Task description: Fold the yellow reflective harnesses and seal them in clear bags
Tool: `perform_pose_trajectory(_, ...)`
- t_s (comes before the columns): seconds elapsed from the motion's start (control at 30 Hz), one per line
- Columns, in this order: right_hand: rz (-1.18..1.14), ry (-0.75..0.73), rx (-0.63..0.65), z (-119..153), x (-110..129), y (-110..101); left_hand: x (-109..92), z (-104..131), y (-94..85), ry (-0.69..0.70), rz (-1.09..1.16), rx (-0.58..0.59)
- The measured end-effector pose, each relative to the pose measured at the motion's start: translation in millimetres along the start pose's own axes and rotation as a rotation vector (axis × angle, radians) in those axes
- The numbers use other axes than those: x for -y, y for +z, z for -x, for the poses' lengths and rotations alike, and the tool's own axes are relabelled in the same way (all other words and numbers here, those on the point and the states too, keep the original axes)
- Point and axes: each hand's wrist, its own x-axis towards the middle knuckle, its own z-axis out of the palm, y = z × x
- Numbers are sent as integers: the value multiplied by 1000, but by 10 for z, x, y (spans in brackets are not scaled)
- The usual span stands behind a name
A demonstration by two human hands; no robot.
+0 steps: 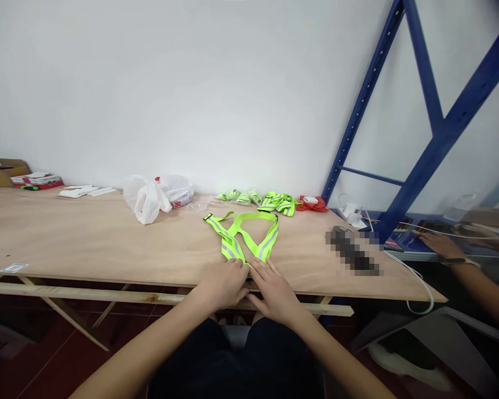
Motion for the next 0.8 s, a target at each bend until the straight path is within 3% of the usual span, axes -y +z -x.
perform_pose_trajectory(0.17,6,-62,-31,36,-47,0,83,160,441,82,11,-158)
perform_pose_trajectory(0.3,40,-109,-101,66,-37,29,83,270,632,49,45,-250)
perform_pose_trajectory(0.63,18,-165,-257,163,-123,88,-66,226,619,-80,40,-337)
perform_pose_trajectory(0.8,-55,-116,-313,205,-150,64,-18,232,624,-27,8,-369)
